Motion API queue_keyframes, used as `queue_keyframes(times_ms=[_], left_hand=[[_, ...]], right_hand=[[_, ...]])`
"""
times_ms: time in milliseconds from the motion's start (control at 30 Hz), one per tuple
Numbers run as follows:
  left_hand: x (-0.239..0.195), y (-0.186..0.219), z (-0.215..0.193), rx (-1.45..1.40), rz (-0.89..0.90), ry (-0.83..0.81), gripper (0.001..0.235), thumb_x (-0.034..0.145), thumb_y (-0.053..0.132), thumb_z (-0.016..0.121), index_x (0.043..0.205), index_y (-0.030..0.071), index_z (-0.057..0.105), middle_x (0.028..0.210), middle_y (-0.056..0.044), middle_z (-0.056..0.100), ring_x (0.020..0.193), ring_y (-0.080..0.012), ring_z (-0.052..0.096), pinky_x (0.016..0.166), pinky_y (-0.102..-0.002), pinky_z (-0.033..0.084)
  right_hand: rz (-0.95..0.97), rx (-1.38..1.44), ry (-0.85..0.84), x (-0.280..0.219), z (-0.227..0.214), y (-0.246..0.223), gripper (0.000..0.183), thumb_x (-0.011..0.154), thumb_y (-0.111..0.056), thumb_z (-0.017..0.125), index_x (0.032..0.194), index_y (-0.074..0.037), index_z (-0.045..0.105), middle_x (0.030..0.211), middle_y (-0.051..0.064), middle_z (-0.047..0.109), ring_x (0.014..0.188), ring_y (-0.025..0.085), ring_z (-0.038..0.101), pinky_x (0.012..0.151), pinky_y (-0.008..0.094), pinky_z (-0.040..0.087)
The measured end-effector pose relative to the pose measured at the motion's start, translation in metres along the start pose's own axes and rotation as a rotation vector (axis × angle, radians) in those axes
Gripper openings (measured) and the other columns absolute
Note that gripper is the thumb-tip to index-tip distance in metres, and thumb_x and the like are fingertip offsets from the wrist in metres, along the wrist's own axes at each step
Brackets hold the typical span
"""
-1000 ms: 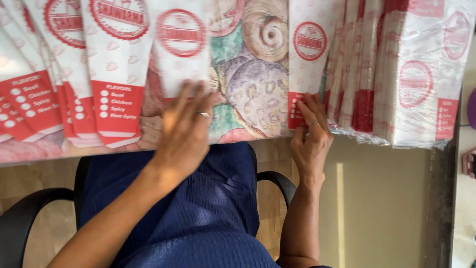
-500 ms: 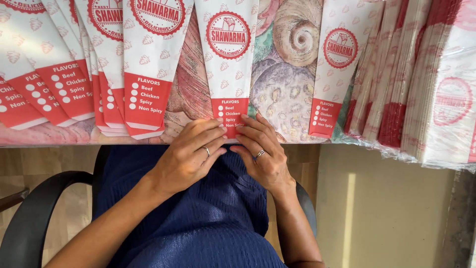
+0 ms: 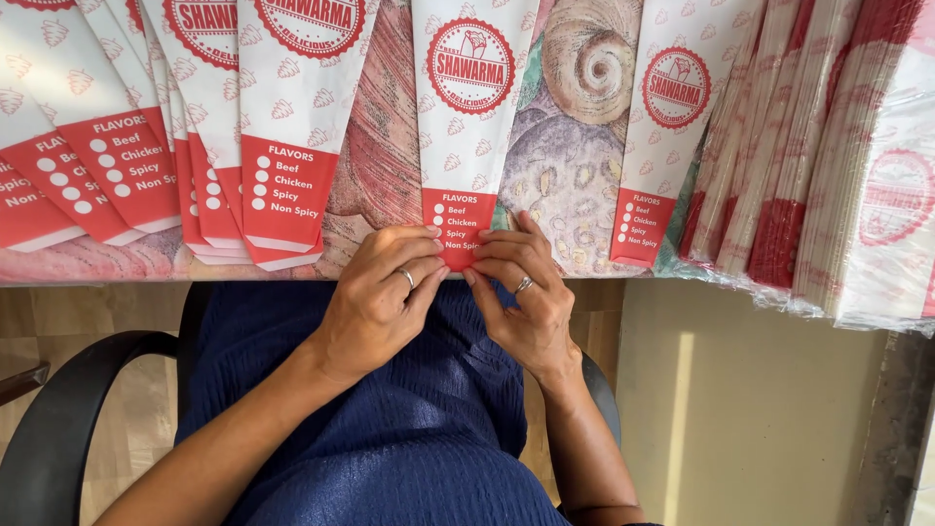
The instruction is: The person assembles printed paper food wrappers by folding them into cone shapes and securing the edges with glue. They handle multiple wrappers, apply glue from a bottle, and press the edges together to form finished cones.
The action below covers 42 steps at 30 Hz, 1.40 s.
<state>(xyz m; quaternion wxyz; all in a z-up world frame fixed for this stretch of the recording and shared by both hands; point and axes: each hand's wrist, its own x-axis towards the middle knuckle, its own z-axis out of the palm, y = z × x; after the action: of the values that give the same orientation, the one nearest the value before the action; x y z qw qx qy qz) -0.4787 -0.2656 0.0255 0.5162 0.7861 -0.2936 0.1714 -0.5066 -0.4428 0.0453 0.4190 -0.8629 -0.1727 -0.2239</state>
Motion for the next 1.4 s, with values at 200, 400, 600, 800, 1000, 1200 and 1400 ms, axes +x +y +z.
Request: queue_keyframes(times_ms=[200,400,600,800,1000,1200,1400], left_hand=[[-0.001,0.001,0.006,0.0,-0.149,-0.038,0.01,0.084,-0.008,0.074,0.091,-0.003,0.071,0.094,-0.013,0.068,0.099,-0.0347,0.07,0.089,-0.046,0.056],[0.003,-0.014,-0.01,-0.1,-0.286,-0.274,0.019,0.086,-0.006,0.067,0.098,0.006,0.075,0.1,-0.006,0.072,0.106,-0.0301,0.068,0.098,-0.041,0.053],[0.017,-0.021,-0.011,0.126,-0.04,-0.436,0.039,0.086,-0.006,0.064,0.125,-0.001,0.071,0.143,-0.014,0.063,0.145,-0.0339,0.046,0.124,-0.052,0.025],[0.037,-0.005,0.049,0.14,0.047,-0.48,0.038,0.084,0.005,0.075,0.122,0.006,0.071,0.142,-0.015,0.064,0.142,-0.0353,0.047,0.125,-0.056,0.02],[0.045,0.006,0.107,0.175,0.111,-0.471,0.03,0.082,0.003,0.072,0.111,0.005,0.078,0.13,-0.019,0.069,0.137,-0.0391,0.05,0.117,-0.057,0.031],[0.04,0.003,0.118,0.104,0.164,-0.313,0.04,0.072,0.002,0.071,0.111,-0.001,0.077,0.125,-0.023,0.066,0.131,-0.044,0.051,0.112,-0.058,0.035],[0.047,0.011,0.064,-0.004,0.225,-0.022,0.041,0.083,0.001,0.064,0.123,0.001,0.072,0.133,-0.021,0.062,0.126,-0.0477,0.058,0.107,-0.06,0.043]], right_hand=[[0.142,0.081,-0.006,-0.002,0.002,0.004,0.014,0.084,0.001,0.083,0.084,0.003,0.069,0.089,0.014,0.071,0.099,0.036,0.074,0.113,0.054,0.043],[0.232,0.191,-0.021,0.003,-0.009,0.003,0.009,0.084,0.009,0.078,0.086,0.002,0.074,0.093,0.014,0.075,0.102,0.035,0.075,0.113,0.052,0.045],[0.27,-0.065,0.171,-0.014,-0.054,0.015,0.017,0.097,0.007,0.067,0.111,-0.003,0.071,0.119,0.015,0.07,0.119,0.029,0.069,0.114,0.04,0.054],[0.307,-0.501,0.21,-0.056,-0.084,0.053,0.021,0.104,0.003,0.065,0.124,-0.001,0.071,0.135,0.016,0.066,0.133,0.034,0.062,0.115,0.043,0.054],[0.341,-0.535,0.19,-0.046,-0.09,0.047,0.017,0.098,0.009,0.067,0.114,0.009,0.073,0.125,0.026,0.07,0.124,0.046,0.063,0.099,0.053,0.056],[0.316,-0.515,0.231,-0.049,-0.087,0.052,0.02,0.096,0.012,0.065,0.113,0.008,0.072,0.124,0.023,0.069,0.125,0.045,0.063,0.099,0.053,0.056],[0.212,-0.585,0.302,-0.052,-0.085,0.049,0.023,0.099,0.009,0.063,0.119,0.007,0.072,0.126,0.022,0.069,0.122,0.043,0.066,0.099,0.05,0.056]])
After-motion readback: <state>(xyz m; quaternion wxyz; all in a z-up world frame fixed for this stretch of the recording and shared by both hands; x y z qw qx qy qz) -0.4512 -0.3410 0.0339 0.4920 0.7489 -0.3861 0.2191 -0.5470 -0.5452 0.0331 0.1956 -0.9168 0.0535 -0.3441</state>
